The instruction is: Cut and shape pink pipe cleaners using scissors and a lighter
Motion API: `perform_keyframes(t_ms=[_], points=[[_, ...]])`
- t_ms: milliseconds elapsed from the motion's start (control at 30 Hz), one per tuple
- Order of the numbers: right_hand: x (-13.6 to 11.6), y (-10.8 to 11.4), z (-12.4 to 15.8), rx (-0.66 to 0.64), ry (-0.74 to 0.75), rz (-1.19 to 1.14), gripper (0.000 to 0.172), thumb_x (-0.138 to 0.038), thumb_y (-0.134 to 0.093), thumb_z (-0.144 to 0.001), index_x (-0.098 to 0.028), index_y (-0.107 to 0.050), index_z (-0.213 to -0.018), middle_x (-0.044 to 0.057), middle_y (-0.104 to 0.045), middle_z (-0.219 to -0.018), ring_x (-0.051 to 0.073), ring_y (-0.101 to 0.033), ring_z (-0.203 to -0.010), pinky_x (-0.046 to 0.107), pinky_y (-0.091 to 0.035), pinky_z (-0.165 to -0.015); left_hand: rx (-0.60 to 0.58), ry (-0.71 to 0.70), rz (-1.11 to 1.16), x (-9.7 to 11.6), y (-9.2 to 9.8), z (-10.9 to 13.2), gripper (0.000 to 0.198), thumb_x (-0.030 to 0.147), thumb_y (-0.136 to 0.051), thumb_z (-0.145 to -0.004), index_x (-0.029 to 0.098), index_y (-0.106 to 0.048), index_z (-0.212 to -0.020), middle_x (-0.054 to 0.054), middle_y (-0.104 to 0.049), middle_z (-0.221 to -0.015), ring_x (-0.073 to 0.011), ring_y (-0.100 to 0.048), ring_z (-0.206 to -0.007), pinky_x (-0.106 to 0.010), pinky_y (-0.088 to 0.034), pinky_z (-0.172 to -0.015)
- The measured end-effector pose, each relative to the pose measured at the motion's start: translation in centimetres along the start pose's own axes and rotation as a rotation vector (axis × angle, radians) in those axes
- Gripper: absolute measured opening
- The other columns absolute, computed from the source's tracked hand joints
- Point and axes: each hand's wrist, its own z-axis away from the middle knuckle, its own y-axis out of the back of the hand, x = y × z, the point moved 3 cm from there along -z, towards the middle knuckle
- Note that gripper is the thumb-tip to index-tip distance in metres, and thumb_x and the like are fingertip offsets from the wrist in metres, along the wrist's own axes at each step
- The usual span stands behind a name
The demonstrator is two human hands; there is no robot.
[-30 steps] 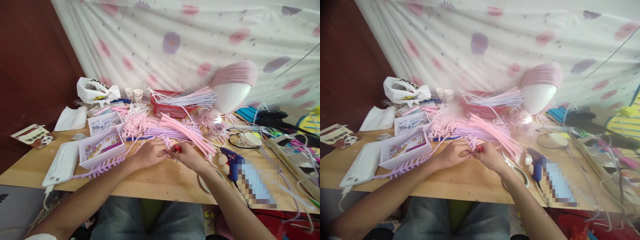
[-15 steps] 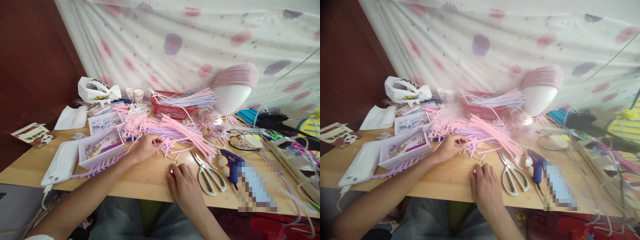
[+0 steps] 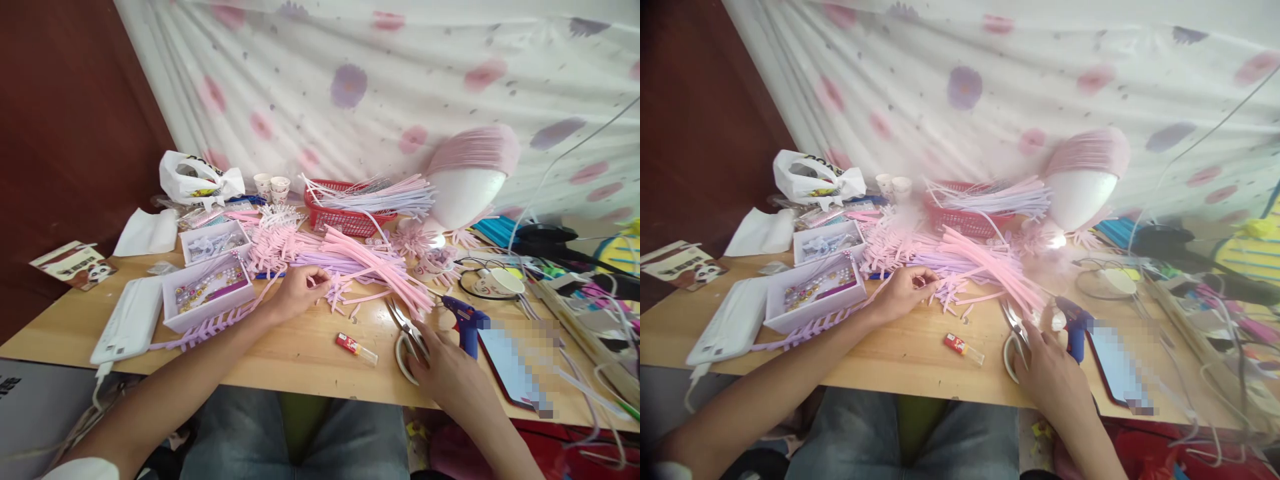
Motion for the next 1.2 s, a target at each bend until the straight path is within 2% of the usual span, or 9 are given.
perform_keyframes(t_ms=[100,233,300,367,500,667,800,1033,1200], points=[[0.5,1.4,0.0,-0.034,-0.072,-0.161,0.053,-0.039,-0.06,-0.078,-0.019,-0.062,-0.127,0.016,-0.071,-0.096,0.033,-0.069,-0.083,0.04,-0.05,-0.065,0.016,0.014,0.026,-0.2,0.1,-0.1,0.013,0.026,-0.064,-0.079,0.016,-0.07,-0.077,-0.002,-0.07,-0.073,-0.013,-0.06,-0.063,-0.022,-0.046,-0.059],[0.9,2.9,2.2,-0.189,-0.224,-0.853,0.066,-0.052,-0.069,-0.073,-0.021,-0.06,-0.13,0.015,-0.073,-0.096,0.03,-0.069,-0.076,0.038,-0.053,-0.062,0.036,0.014,0.026,-0.2,0.3,-0.2,0.014,0.027,-0.063,-0.08,0.015,-0.071,-0.079,-0.003,-0.07,-0.075,-0.0142,-0.061,-0.066,-0.022,-0.046,-0.058],[-0.6,3.1,3.2,-0.263,-0.24,-1.173,0.077,-0.054,-0.075,-0.07,-0.023,-0.056,-0.137,0.014,-0.073,-0.097,0.028,-0.068,-0.079,0.038,-0.054,-0.068,0.037,0.006,0.022,-0.2,0.4,-0.2,0.014,0.027,-0.063,-0.08,0.015,-0.071,-0.08,-0.003,-0.071,-0.076,-0.0145,-0.062,-0.068,-0.023,-0.046,-0.06],[-3.1,3.4,3.5,-0.243,-0.222,-1.315,0.082,-0.057,-0.082,-0.062,-0.023,-0.06,-0.133,0.01,-0.071,-0.09,0.026,-0.066,-0.075,0.036,-0.053,-0.067,0.032,0.0,0.017,-0.2,0.4,-0.2,0.014,0.026,-0.064,-0.08,0.015,-0.071,-0.08,-0.003,-0.071,-0.077,-0.0148,-0.063,-0.07,-0.023,-0.047,-0.062],[-9.2,3.7,1.8,-0.249,-0.139,-1.39,0.068,-0.065,-0.078,-0.062,-0.02,-0.07,-0.113,0.007,-0.065,-0.082,0.024,-0.061,-0.075,0.032,-0.048,-0.064,0.041,-0.019,0.017,0.0,0.8,-0.2,0.015,0.029,-0.065,-0.081,0.015,-0.071,-0.081,-0.003,-0.072,-0.078,-0.0149,-0.064,-0.072,-0.023,-0.047,-0.064],[-13.5,3.4,-1.6,-0.311,-0.076,-1.445,0.05,-0.05,-0.085,-0.061,-0.02,-0.066,-0.096,-0.002,-0.051,-0.074,0.014,-0.046,-0.067,0.025,-0.037,-0.059,0.006,-0.008,0.076,0.5,0.7,0.1,0.016,0.03,-0.064,-0.083,0.016,-0.071,-0.083,-0.002,-0.071,-0.075,-0.0132,-0.062,-0.064,-0.023,-0.046,-0.059],[-14.5,2.9,-3.1,-0.272,-0.082,-1.459,0.043,-0.036,-0.086,-0.061,-0.02,-0.063,-0.095,-0.004,-0.046,-0.072,0.012,-0.04,-0.065,0.024,-0.033,-0.057,-0.039,-0.025,0.074,1.2,0.3,0.5,0.011,0.022,-0.062,-0.082,0.016,-0.07,-0.079,-0.002,-0.072,-0.075,-0.0128,-0.062,-0.064,-0.023,-0.048,-0.063],[-15.4,2.7,-3.8,-0.286,-0.078,-1.494,0.026,-0.032,-0.073,-0.07,-0.019,-0.061,-0.091,-0.004,-0.05,-0.069,0.01,-0.04,-0.055,0.023,-0.033,-0.049,-0.081,-0.027,0.079,1.6,0.2,0.4,0.01,0.017,-0.06,-0.081,0.016,-0.07,-0.078,-0.002,-0.073,-0.075,-0.014,-0.065,-0.066,-0.023,-0.048,-0.063],[-15.3,1.7,-3.8,-0.241,-0.06,-1.475,0.013,-0.027,-0.066,-0.075,-0.018,-0.058,-0.081,-0.005,-0.043,-0.062,0.007,-0.034,-0.05,0.022,-0.031,-0.046,-0.124,-0.034,0.111,1.6,0.2,0.4,0.011,0.017,-0.06,-0.081,0.015,-0.07,-0.078,-0.003,-0.073,-0.075,-0.0143,-0.066,-0.069,-0.023,-0.049,-0.065]])
